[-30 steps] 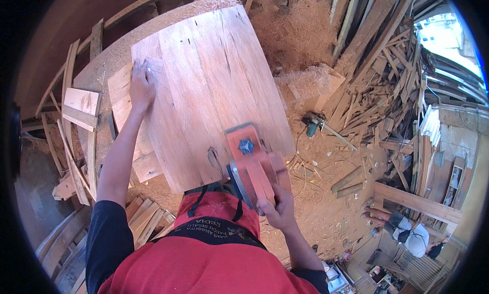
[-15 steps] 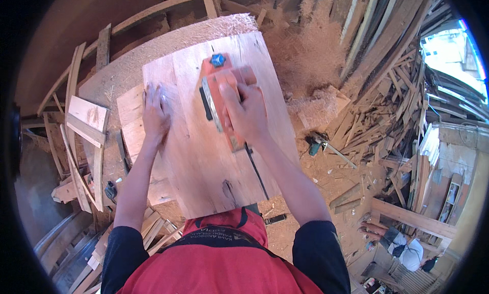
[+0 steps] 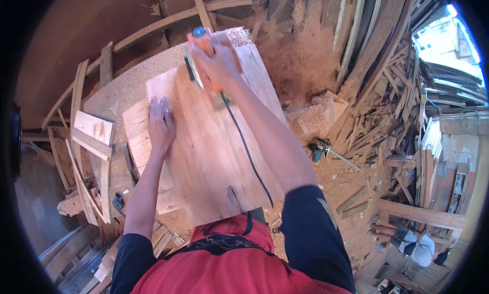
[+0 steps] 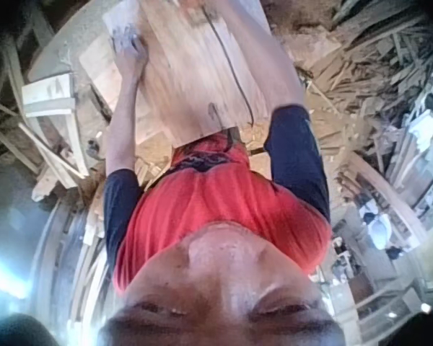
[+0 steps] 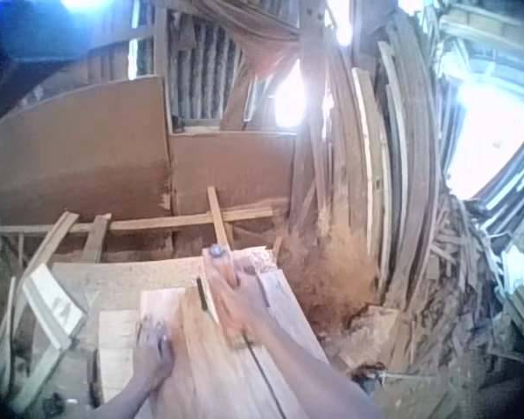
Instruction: The person sands the surface of a wooden board using an electric orbital sander, flips the board, continues sanding, and applies wood glue from a bottle into a crack in the wood.
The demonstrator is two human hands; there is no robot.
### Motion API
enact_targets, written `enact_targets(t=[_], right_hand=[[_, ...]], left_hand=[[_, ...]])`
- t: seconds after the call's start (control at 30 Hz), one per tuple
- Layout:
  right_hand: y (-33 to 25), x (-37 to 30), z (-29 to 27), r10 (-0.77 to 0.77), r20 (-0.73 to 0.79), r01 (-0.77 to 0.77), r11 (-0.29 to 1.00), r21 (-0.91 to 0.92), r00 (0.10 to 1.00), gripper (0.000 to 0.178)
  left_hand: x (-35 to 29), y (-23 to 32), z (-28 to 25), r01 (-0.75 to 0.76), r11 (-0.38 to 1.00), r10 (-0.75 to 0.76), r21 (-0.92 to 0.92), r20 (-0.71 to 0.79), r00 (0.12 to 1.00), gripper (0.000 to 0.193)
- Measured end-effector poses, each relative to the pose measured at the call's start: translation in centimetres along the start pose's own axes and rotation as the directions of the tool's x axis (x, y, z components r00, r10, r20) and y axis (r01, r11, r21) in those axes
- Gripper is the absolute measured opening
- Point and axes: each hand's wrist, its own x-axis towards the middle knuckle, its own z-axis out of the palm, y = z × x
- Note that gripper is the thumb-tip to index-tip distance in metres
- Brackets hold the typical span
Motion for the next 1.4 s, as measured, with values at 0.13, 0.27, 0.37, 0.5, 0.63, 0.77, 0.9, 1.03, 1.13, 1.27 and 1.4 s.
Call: enact_targets(t=[0.13, 0.27, 0.37, 0.5, 0.63, 0.77, 0.9, 1.03, 1.13, 1.27, 1.4], right_hand=[[-1.1, -14.0, -5.3, -0.352, 0.057, 0.353, 0.889, -0.29, 0.934, 0.041], [0.3, -32.0, -13.9, 0.212, 0.05, -0.213, 0.977, 0.014, 0.976, 0.035], [-0.8, -43.8, -16.3, 0.309, -0.177, -0.293, 0.95, 0.11, 0.934, 0.021], [0.9, -53.2, -17.4, 0.381, -0.398, -0.317, 0.923, 0.22, 0.834, 0.018], [0.0, -54.9, -16.8, 0.382, -0.297, -0.345, 0.923, 0.169, 0.875, 0.018], [1.0, -53.9, -15.2, 0.311, -0.229, -0.269, 0.943, 0.197, 0.922, 0.026], [2.4, -51.6, -12.4, 0.282, -0.1, -0.251, 0.936, 0.247, 0.954, 0.041], [2.2, -49.3, -7.1, 0.254, 0.083, -0.266, 0.944, 0.197, 0.964, 0.038], [1.6, -49.8, -4.5, 0.286, 0.177, -0.314, 0.935, 0.163, 0.942, 0.037], [3.0, -52.4, -4.0, 0.25, 0.198, -0.273, 0.957, 0.098, 0.948, 0.037], [2.4, -51.6, -3.3, 0.226, 0.215, -0.249, 0.965, 0.082, 0.95, 0.032]], left_hand=[[-1.0, -1.5, -0.2, 0.146, 0.989, -0.148, -0.033, -0.098, 0.984, 0.043], [-5.7, -0.7, -2.5, 0.137, 0.952, -0.157, -0.273, -0.055, 0.986, 0.048], [-14.9, 3.4, -4.0, 0.16, 0.961, -0.158, -0.224, 0.027, 0.987, 0.05], [-17.1, 5.7, -4.9, 0.201, 0.948, -0.199, -0.248, 0.032, 0.979, 0.055], [-17.6, 8.9, -2.6, 0.215, 0.965, -0.218, -0.147, -0.007, 0.976, 0.057], [-15.7, 11.8, -0.9, 0.226, 0.952, -0.244, -0.205, -0.065, 0.968, 0.056], [-11.5, 9.1, -3.1, 0.29, 0.924, -0.256, -0.25, 0.16, 0.953, 0.051], [-6.0, 0.2, -2.1, 0.107, 0.994, -0.109, 0.019, 0.124, 0.986, 0.05], [-3.1, -1.2, -3.2, -0.035, 0.98, -0.032, 0.194, 0.332, 0.943, 0.051], [-2.7, 0.6, -4.5, -0.036, 0.963, -0.069, 0.267, 0.373, 0.925, 0.049], [-1.9, 0.2, -5.0, -0.049, 0.966, -0.05, 0.253, 0.372, 0.927, 0.042]])
